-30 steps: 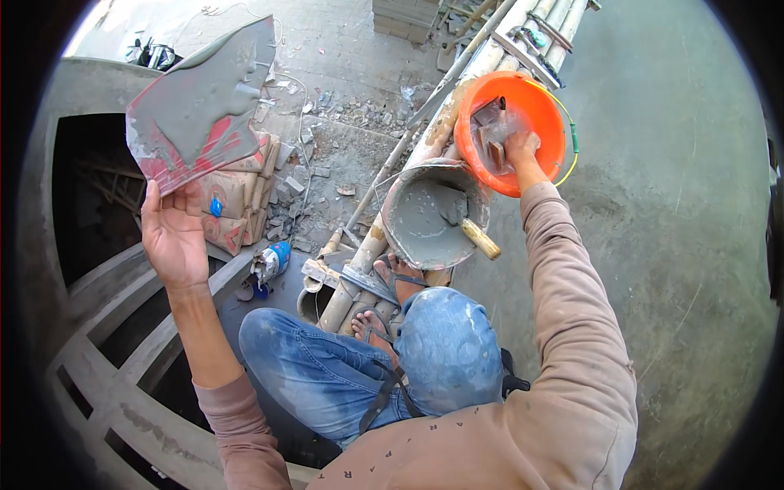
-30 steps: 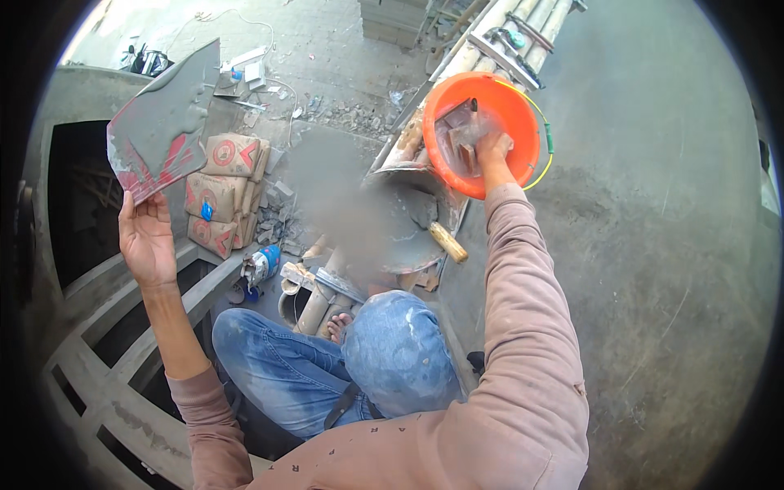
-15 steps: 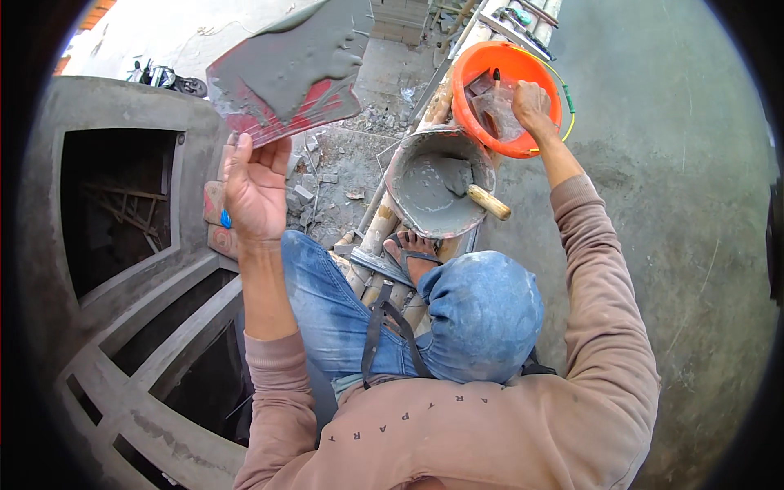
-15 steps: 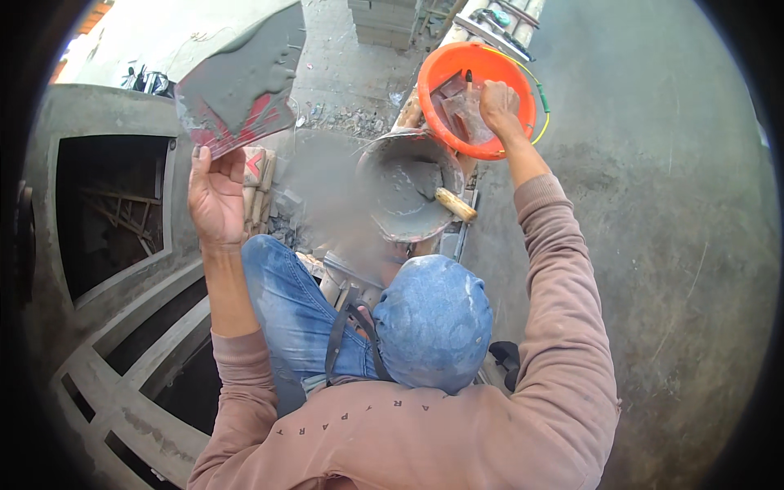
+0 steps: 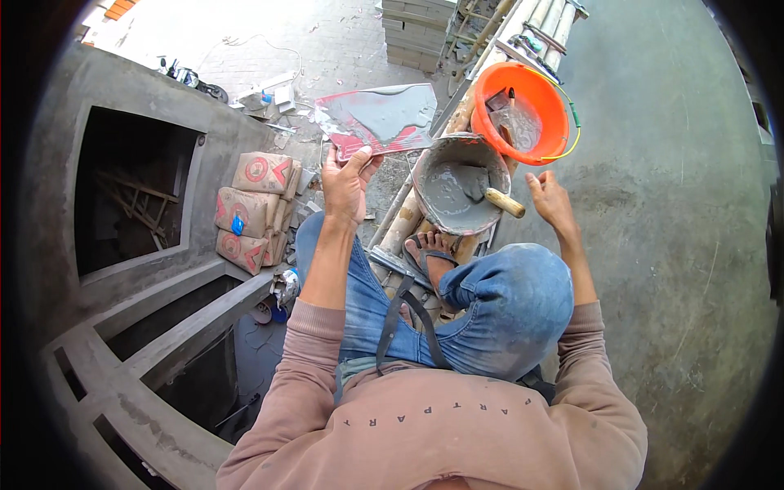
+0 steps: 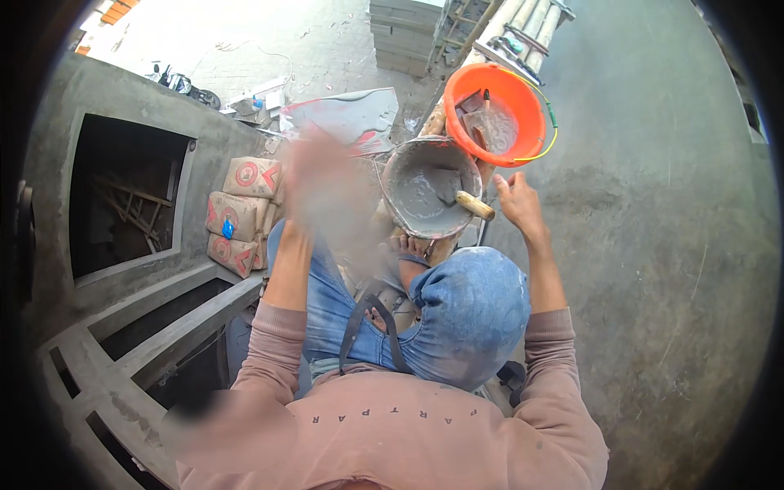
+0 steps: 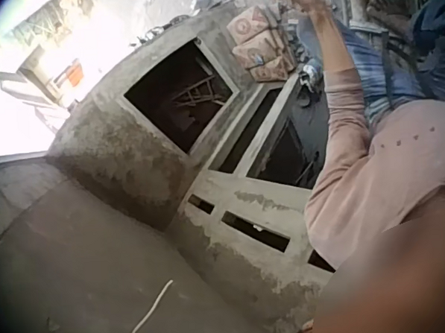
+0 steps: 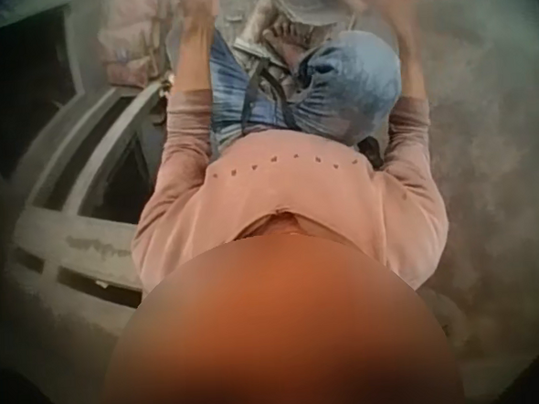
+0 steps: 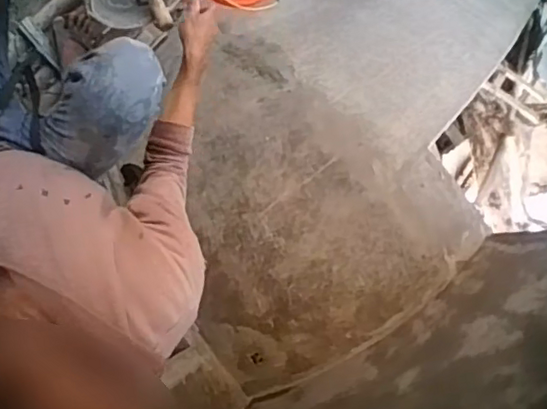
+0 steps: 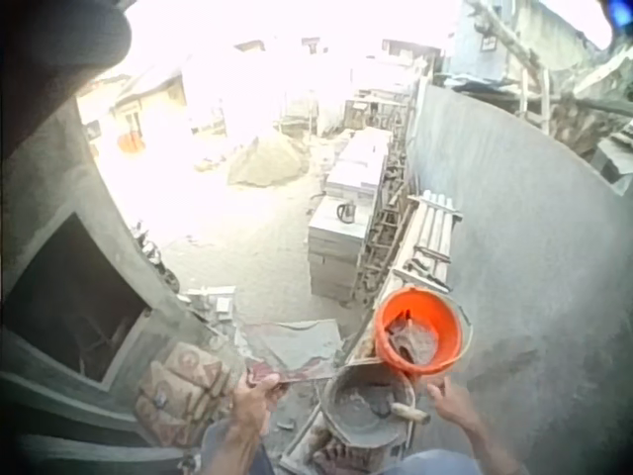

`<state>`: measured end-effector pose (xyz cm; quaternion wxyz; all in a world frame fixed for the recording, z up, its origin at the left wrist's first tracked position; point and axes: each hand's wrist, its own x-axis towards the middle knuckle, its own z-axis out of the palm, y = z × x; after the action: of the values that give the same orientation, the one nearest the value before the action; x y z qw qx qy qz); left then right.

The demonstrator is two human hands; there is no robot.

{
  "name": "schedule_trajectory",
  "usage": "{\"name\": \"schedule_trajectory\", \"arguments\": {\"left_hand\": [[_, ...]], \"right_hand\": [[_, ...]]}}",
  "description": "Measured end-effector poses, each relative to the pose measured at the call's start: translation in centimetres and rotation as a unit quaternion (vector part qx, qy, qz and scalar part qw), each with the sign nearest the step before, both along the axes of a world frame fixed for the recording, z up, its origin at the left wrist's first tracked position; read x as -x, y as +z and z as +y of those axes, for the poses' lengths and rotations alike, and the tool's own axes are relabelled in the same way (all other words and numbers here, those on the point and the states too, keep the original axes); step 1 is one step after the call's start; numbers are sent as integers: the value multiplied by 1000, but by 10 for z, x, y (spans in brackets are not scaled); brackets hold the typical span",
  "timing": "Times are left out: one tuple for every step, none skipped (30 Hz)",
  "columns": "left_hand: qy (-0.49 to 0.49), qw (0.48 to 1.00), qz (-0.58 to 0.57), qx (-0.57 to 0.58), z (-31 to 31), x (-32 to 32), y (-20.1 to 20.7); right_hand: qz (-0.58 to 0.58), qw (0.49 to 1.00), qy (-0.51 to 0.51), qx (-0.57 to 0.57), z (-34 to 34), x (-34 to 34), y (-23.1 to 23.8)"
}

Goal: The person applies plaster to a concrete ceiling using a trowel and a hawk. They scoop wet plaster from a bucket onto the hawk and then spread it across the ceiling surface in multiple passes.

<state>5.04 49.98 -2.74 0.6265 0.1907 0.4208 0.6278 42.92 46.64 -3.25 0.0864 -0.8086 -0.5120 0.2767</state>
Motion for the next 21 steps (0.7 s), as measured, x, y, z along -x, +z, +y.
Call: {"name": "schedule_trajectory", "arguments": {"left_hand": [[0, 999, -25, 24, -1, 0, -9], [14, 997, -68, 34, 0, -2, -21], [12, 997, -68, 39, -1, -3, -35], [32, 993, -93, 63, 0, -4, -51], [53, 988, -117, 90, 0, -5, -69], [51, 984, -133, 105, 3, -6, -90], [50, 984, -133, 108, 4, -10, -111], [63, 997, -6, 49, 4, -13, -133], [73, 990, 121, -13, 3, -17, -154], [80, 964, 244, -74, 1, -20, -172], [86, 918, 362, -136, -1, -24, -187], [92, 855, 472, -196, -3, -27, -198], [92, 817, 523, -225, -3, -31, -204], [96, 776, 570, -252, -4, -36, -207], [122, 906, 394, -99, -1, -46, -207], [139, 970, 188, 61, 4, -57, -204], [134, 979, 133, 71, 5, -63, -199], [130, 985, 78, 82, 6, -70, -193], [128, 987, 23, 96, 8, -77, -187], [134, 970, 57, 194, 14, -88, -181], [137, 942, 92, 291, 18, -96, -177]], "right_hand": [[43, 996, -35, 66, -3, 14, -5], [44, 996, -37, 70, -6, 26, -10], [63, 990, -39, 117, -8, 36, -14], [89, 986, -23, 140, -9, 43, -16], [83, 981, -45, 169, -9, 51, -20], [-23, 992, 45, 118, -7, 60, -25], [-136, 980, 128, 74, -3, 66, -29], [-183, 962, 182, 84, 0, 72, -33], [-174, 964, 184, 75, 5, 77, -37], [-203, 941, 255, 95, 11, 81, -41], [-240, 911, 317, 105, 13, 83, -44], [-258, 898, 344, 95, 15, 84, -46], [-248, 898, 346, 115, 15, 83, -49], [-278, 897, 343, 29, 13, 82, -51], [-305, 887, 340, -67, 10, 80, -53], [-306, 888, 338, -57, 7, 78, -55], [-329, 876, 337, -103, 4, 76, -58], [-359, 861, 327, -149, 0, 75, -61], [-352, 863, 333, -145, -2, 75, -64], [-381, 849, 332, -151, -4, 77, -68], [-417, 832, 327, -166, -6, 79, -71]]}}
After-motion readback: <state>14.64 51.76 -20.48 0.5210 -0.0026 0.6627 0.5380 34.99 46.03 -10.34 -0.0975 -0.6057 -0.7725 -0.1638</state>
